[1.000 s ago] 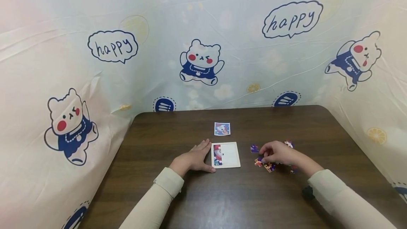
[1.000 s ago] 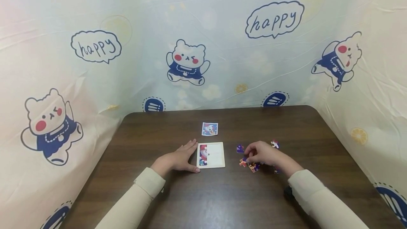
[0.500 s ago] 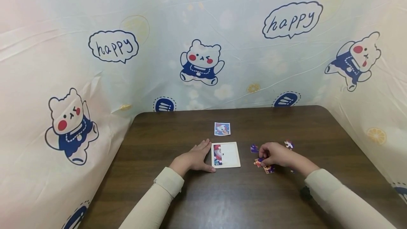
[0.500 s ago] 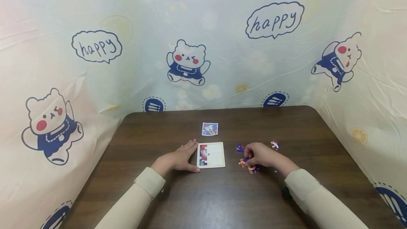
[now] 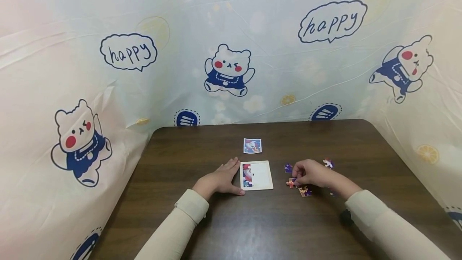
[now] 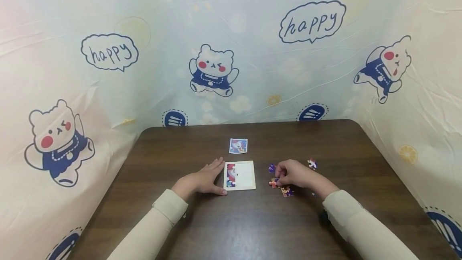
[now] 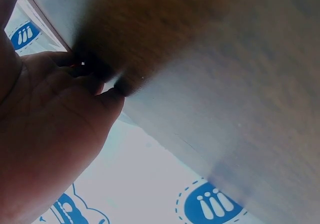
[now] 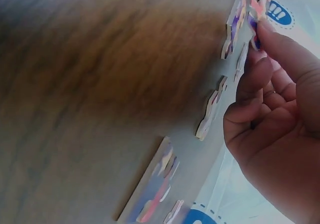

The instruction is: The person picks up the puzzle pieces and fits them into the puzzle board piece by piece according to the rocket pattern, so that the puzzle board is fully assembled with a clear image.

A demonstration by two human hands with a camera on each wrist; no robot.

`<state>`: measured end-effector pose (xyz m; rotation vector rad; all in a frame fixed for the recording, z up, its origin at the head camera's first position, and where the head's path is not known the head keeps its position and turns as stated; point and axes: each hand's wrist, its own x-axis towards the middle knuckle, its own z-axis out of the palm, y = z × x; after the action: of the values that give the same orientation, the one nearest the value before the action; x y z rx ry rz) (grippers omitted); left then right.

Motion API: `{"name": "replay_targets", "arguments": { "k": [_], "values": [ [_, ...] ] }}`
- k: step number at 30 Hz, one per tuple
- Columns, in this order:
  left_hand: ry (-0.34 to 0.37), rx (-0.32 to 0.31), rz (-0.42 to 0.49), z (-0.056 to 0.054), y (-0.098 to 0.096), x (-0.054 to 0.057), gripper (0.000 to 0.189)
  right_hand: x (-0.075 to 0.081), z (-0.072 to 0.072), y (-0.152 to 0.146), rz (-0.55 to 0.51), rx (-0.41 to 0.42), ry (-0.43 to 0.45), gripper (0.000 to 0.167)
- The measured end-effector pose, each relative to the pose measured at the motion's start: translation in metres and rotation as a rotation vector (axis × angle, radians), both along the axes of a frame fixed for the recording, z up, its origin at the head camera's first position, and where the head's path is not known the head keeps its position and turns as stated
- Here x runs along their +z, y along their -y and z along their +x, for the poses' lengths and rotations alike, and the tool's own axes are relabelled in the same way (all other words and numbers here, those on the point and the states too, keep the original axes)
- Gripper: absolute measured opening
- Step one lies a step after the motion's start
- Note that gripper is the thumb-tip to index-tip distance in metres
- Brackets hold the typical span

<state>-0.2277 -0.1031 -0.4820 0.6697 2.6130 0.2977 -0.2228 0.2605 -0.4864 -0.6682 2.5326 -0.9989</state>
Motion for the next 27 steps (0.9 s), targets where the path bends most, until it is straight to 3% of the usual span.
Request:
{"name": "replay_targets", "arguments": {
  "k": [8,16,27],
  "values": [
    [0.003,-0.006,0.008,0.0021,-0.0005,0.0021,0.114,0.0038,-0.0007,-0.0003,-0.038,0.005,0.049,0.004],
    [0.002,-0.005,0.007,0.0024,-0.0001,0.0015,0.114,0.0028,-0.0027,0.0017,-0.095,-0.017,0.076,0.006],
    [0.003,-0.006,0.011,0.0023,-0.0007,0.0022,0.114,0.0044,-0.0028,0.0085,-0.146,0.017,0.054,0.007]
  ]
}}
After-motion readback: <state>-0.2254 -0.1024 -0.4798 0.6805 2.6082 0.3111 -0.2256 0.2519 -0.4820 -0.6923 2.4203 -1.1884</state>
